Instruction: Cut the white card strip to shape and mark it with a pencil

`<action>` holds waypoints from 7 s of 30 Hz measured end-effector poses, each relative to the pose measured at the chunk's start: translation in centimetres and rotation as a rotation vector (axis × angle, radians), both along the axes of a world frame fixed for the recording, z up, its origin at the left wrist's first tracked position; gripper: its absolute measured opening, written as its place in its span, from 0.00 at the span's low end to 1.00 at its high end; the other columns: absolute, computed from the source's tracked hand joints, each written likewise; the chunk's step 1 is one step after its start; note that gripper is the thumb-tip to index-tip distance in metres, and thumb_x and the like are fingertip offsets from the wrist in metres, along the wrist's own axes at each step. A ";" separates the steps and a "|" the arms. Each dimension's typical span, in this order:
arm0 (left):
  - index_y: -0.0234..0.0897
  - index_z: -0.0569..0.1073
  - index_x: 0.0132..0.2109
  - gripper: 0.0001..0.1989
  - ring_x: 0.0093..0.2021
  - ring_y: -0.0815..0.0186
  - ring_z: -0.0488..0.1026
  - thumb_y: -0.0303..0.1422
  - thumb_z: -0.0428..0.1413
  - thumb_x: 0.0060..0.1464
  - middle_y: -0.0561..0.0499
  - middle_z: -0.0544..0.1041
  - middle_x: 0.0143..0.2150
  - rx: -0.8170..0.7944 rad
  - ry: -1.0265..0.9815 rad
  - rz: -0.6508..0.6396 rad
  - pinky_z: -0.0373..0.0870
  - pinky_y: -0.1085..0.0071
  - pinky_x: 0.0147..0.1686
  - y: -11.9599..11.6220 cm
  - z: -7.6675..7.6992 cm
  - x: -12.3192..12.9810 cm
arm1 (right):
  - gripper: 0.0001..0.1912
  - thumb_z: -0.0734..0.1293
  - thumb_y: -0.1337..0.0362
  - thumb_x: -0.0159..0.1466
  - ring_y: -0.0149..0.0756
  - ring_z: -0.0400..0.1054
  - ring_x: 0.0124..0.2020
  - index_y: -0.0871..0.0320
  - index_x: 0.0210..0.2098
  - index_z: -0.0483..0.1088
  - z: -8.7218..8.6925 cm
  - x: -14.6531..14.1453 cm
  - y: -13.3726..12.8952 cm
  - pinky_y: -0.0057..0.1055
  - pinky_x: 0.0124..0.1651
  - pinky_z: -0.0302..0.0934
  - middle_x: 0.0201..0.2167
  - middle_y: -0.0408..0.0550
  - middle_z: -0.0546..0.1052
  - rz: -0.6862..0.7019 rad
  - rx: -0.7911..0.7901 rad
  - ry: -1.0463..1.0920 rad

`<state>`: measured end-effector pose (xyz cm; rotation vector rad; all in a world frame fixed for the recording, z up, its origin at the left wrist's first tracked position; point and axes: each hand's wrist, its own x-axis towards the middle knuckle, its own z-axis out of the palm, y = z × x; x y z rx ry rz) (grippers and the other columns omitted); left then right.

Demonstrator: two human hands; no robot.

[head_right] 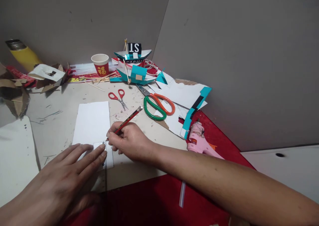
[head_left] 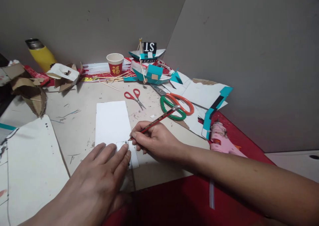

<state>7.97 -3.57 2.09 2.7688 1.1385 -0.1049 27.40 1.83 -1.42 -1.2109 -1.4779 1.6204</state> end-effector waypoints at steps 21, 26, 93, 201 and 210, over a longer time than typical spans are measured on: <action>0.36 0.71 0.59 0.32 0.54 0.48 0.70 0.45 0.62 0.50 0.50 0.73 0.62 0.014 -0.029 0.007 0.65 0.46 0.55 -0.3 -0.2 -0.3 | 0.05 0.64 0.66 0.62 0.26 0.68 0.22 0.59 0.30 0.67 -0.2 0.1 0.0 0.21 0.23 0.64 0.22 0.40 0.71 -0.003 0.025 -0.019; 0.35 0.72 0.59 0.32 0.54 0.47 0.71 0.46 0.61 0.50 0.48 0.74 0.61 0.026 -0.031 -0.003 0.66 0.45 0.54 -0.1 -0.2 -0.2 | 0.05 0.64 0.67 0.62 0.26 0.67 0.21 0.59 0.29 0.67 -0.4 0.1 -0.1 0.20 0.22 0.64 0.21 0.39 0.70 -0.013 0.022 -0.019; 0.38 0.59 0.67 0.34 0.62 0.51 0.65 0.43 0.58 0.57 0.43 0.68 0.65 0.023 -0.135 0.042 0.66 0.51 0.58 -0.7 -0.4 -5.4 | 0.23 0.58 0.75 0.66 0.53 0.59 0.64 0.72 0.60 0.63 0.0 3.2 -5.6 0.47 0.62 0.60 0.61 0.68 0.67 0.565 1.067 -0.737; 0.38 0.62 0.65 0.34 0.63 0.46 0.65 0.45 0.58 0.55 0.40 0.67 0.65 0.047 -0.165 -0.020 0.60 0.45 0.61 -0.8 -1.9 -5.9 | 0.08 0.63 0.63 0.62 0.31 0.69 0.24 0.61 0.33 0.71 3.4 -2.1 -1.2 0.30 0.29 0.68 0.24 0.45 0.74 0.041 0.064 -0.013; 0.39 0.63 0.64 0.35 0.63 0.47 0.64 0.44 0.61 0.52 0.42 0.68 0.65 0.051 -0.142 0.033 0.56 0.45 0.62 -1.1 -1.8 -5.6 | 0.06 0.64 0.66 0.60 0.26 0.66 0.21 0.61 0.28 0.70 0.7 -3.2 -0.4 0.21 0.20 0.63 0.23 0.43 0.74 -0.019 0.008 0.012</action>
